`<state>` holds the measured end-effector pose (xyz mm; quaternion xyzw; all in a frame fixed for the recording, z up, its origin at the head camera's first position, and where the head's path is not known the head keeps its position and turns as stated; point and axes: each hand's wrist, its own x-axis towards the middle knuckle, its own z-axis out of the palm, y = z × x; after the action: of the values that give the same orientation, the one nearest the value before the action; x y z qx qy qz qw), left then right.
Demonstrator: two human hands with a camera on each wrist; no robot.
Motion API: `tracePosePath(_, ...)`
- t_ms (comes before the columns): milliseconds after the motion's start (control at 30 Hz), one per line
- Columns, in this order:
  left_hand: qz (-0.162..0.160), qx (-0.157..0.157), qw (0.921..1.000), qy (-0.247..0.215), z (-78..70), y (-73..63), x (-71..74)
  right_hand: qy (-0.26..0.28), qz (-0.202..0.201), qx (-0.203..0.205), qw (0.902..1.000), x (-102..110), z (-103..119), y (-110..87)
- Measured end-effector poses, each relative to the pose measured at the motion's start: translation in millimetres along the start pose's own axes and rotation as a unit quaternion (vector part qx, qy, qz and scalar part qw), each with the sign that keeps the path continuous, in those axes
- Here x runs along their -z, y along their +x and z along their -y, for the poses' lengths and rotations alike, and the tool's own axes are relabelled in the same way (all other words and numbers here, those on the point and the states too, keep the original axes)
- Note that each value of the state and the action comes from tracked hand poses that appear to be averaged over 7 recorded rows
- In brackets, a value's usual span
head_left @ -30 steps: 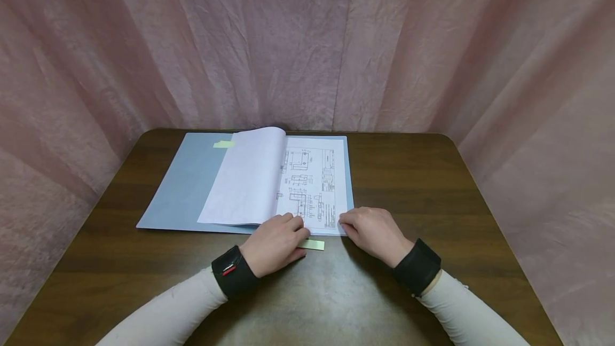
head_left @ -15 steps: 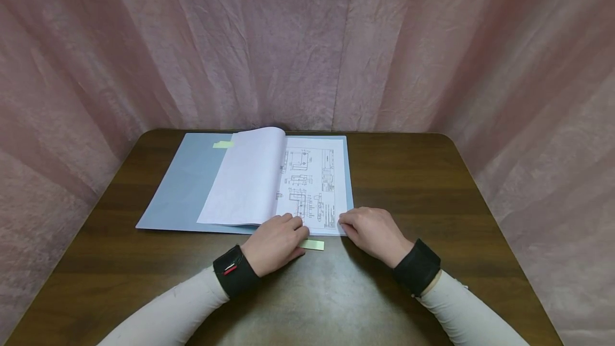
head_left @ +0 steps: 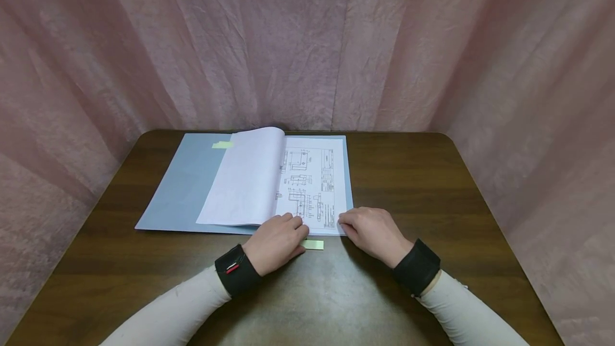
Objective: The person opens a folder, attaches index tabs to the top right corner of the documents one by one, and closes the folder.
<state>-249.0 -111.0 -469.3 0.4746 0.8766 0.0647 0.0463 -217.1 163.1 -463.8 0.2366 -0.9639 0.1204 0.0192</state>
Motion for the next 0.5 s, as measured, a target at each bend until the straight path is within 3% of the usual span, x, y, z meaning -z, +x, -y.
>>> tracePosePath(300,0.010,0.003,0.9999,0.010,-5.8,-0.4,5.5,-0.001,-0.007,0.005,1.0000,-0.9,-0.3,-0.3)
tracePosePath(500,0.029,0.024,0.9990,-0.026,-8.6,1.0,10.3,-0.002,-0.007,0.005,1.0000,-0.9,0.1,-0.9)
